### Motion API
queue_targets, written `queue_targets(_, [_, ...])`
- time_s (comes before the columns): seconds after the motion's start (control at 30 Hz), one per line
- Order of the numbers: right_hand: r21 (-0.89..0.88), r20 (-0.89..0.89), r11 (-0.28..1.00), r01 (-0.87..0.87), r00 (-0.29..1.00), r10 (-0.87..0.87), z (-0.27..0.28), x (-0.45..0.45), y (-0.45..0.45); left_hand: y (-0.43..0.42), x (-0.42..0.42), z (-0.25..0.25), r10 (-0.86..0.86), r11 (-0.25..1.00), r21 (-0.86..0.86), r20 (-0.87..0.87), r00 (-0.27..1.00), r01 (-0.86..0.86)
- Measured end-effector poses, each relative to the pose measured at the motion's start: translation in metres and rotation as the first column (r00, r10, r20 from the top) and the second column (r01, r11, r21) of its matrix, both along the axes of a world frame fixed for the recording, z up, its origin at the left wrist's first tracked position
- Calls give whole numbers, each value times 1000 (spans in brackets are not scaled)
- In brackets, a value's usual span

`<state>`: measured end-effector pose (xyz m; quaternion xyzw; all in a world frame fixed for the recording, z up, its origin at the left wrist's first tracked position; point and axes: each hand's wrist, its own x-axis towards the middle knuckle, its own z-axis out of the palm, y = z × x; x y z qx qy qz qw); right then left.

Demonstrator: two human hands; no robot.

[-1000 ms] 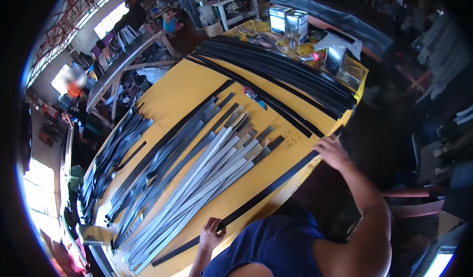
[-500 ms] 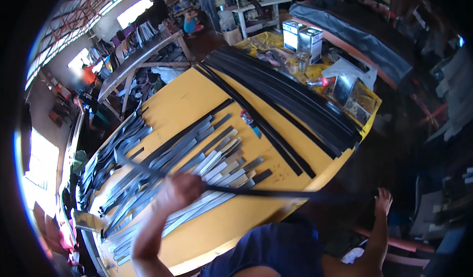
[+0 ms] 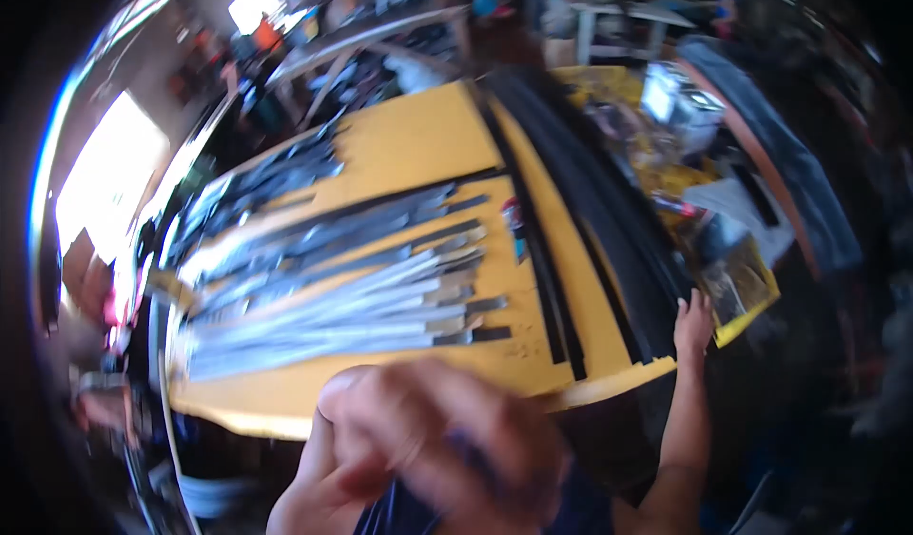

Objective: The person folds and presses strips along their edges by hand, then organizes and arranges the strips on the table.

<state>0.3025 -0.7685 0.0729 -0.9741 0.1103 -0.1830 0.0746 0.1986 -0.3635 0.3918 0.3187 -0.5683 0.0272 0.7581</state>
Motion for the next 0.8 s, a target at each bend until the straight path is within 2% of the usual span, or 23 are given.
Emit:
queue_targets(0.03, [31,-12,1000,2,1000,-1,-8,9,5,-7,-26,6,-10,981,-194,-64,998,-3])
queue_targets(0.07, [61,-22,998,-1,1000,3,-15,18,11,-2,-44,13,78,961,-249,-168,983,-119])
queue_targets(0.1, [1,-39,1000,14,999,-14,-24,27,11,2,-62,21,160,929,-283,-279,947,-240])
queue_targets(0.2, [-159,-119,983,88,987,-108,-33,52,21,13,-107,39,228,842,-272,-603,764,-466])
queue_targets(0.23, [-184,-127,973,139,978,-163,-36,59,28,19,-92,23,235,837,-348,-467,852,-422])
queue_targets(0.33, [-208,-43,945,251,963,-265,-46,72,47,25,-110,50,232,681,-502,-543,807,-534])
queue_targets(0.37, [-219,-23,947,236,969,-247,-51,75,52,39,-99,30,271,741,-509,-370,889,-438])
queue_targets(0.4, [-229,1,946,227,972,-234,-54,78,61,50,-98,22,314,768,-491,-273,910,-412])
queue_targets(0.43, [-224,-26,958,181,981,-192,-51,76,73,60,-98,12,349,793,-471,-170,922,-387])
queue_targets(0.53, [-205,83,979,9,997,8,-43,55,118,81,-105,9,438,772,-461,-113,892,-437])
queue_targets(0.67, [-65,279,930,-361,888,364,-51,0,207,131,-114,5,302,853,-452,20,953,-261])
queue_targets(0.7, [3,276,885,-465,851,446,-58,-16,238,139,-102,-5,300,853,-480,131,945,-204])
queue_targets(0.73, [71,276,828,-557,808,520,-66,-33,270,167,-117,-13,262,899,-372,30,965,-232])
queue_targets(0.8, [78,284,698,-712,687,669,-68,-70,344,223,-145,-29,194,965,-142,-186,963,-222])
